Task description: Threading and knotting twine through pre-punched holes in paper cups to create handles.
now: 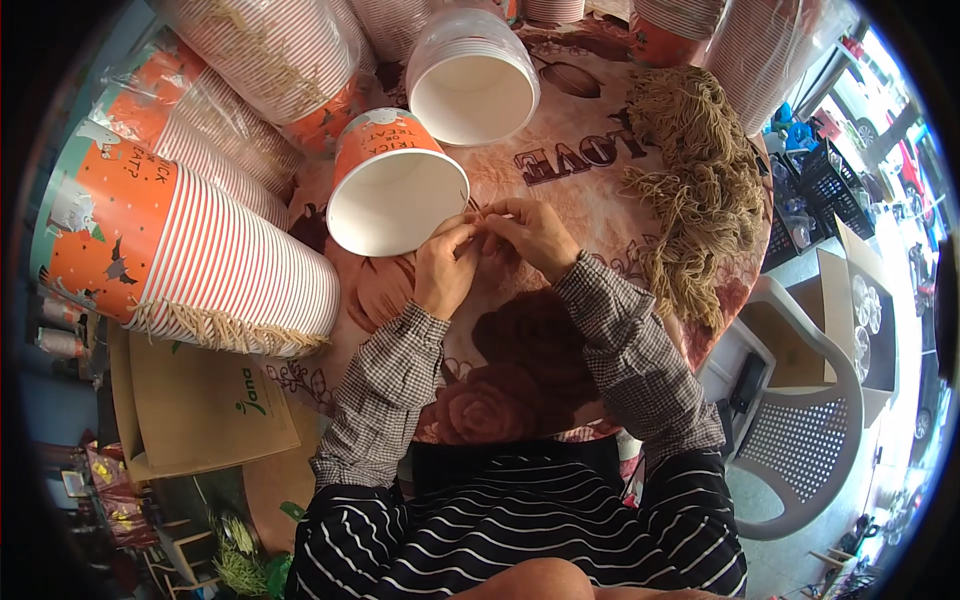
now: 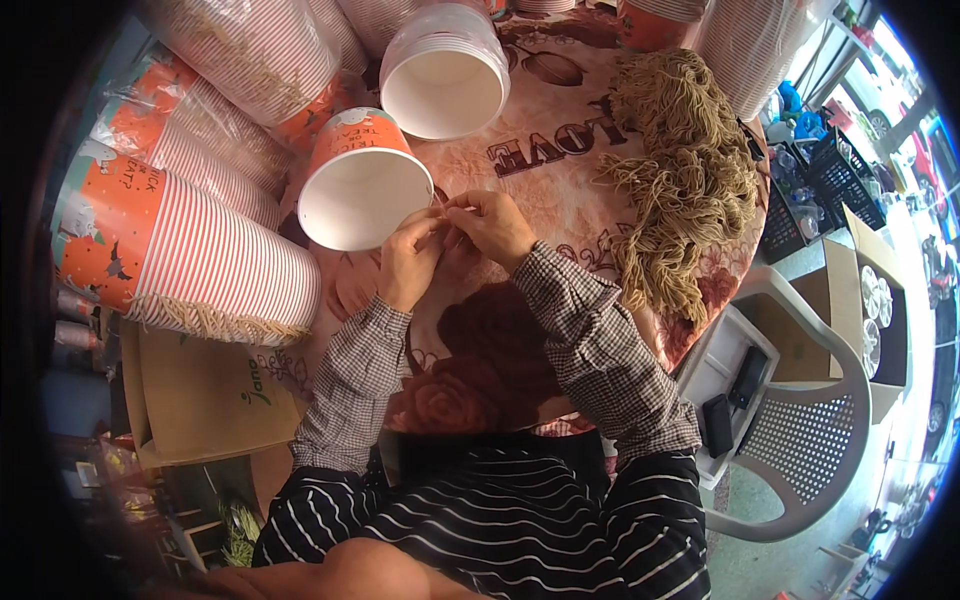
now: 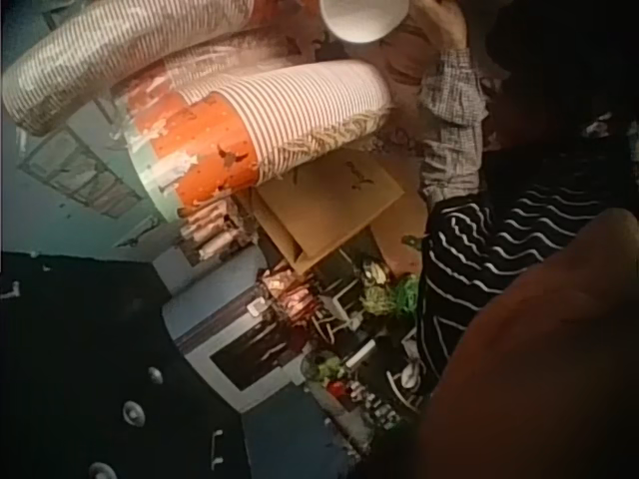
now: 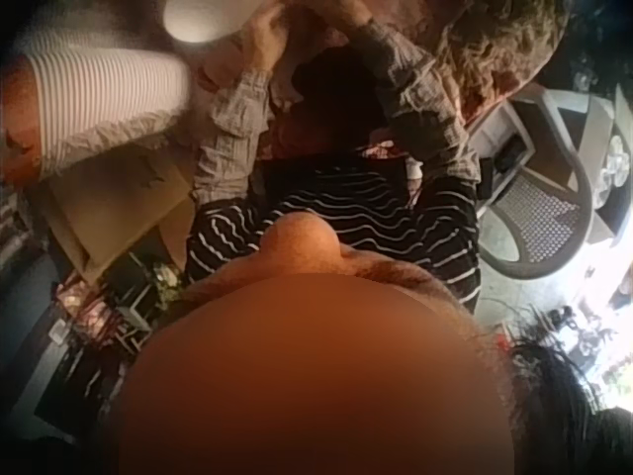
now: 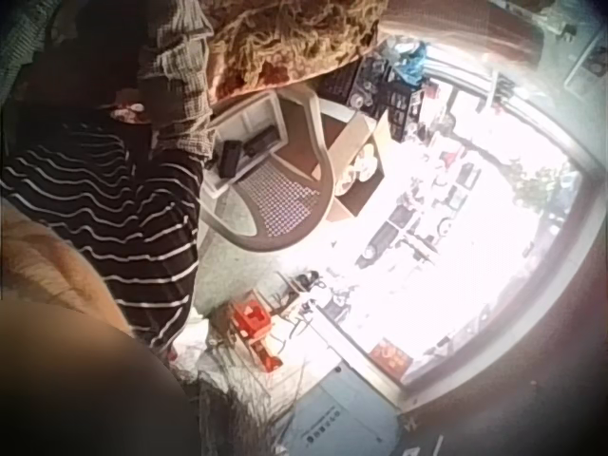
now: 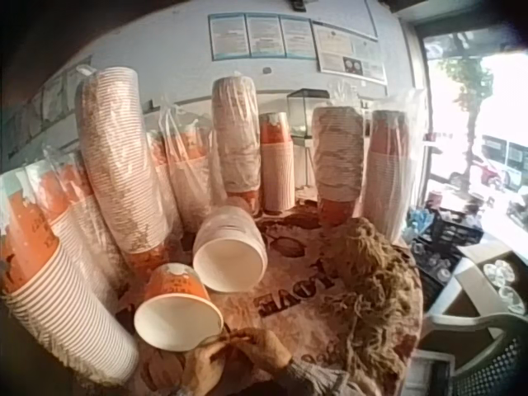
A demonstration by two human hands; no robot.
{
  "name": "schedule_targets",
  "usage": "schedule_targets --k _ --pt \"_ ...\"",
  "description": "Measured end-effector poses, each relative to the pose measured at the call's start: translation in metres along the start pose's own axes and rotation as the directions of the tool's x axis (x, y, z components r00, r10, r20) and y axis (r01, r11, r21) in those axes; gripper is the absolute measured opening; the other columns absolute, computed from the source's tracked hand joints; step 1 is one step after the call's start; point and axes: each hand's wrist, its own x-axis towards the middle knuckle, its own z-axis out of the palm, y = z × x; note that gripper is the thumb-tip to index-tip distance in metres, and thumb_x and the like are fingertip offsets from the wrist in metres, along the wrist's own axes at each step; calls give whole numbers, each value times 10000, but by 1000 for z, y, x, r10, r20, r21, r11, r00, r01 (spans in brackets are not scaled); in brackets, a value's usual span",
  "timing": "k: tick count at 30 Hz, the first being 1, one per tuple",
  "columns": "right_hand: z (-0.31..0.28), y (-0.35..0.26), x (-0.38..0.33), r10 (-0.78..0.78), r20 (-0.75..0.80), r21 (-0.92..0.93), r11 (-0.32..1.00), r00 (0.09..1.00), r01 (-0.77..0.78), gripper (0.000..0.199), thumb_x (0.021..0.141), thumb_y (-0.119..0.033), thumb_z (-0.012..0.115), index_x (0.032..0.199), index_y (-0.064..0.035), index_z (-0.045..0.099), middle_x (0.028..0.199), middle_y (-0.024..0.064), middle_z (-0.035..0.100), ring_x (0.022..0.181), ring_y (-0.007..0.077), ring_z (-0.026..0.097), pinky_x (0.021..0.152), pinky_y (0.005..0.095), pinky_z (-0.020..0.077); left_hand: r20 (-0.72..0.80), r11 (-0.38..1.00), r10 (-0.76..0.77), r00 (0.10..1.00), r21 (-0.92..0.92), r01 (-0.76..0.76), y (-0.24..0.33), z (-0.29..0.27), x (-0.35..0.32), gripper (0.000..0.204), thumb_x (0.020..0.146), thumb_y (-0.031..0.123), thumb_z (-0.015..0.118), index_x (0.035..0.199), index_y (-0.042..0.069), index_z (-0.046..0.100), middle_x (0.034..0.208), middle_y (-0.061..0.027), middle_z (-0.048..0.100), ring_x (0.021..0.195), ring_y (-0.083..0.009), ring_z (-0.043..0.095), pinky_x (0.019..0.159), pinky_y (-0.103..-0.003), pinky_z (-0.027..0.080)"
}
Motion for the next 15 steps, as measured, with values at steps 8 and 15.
schedule_targets --k 8,15 --pt "-1 -4 -2 130 32 71 989 991 -132 162 882 -145 597 941 7 600 655 62 630 507 116 599 438 228 474 119 999 -16 993 33 12 13 -4 -2 180 778 -30 584 942 -24 659 1006 -130 653 893 -255 650 762 -308 511" --pt "3 -3 -2 76 21 1 997 997 -76 145 871 -140 618 894 -4 571 687 81 658 536 128 620 462 232 477 74 924 -228 971 -299 240 0 -6 2 220 885 31 533 1069 -46 626 982 -101 674 899 -166 635 802 -264 490"
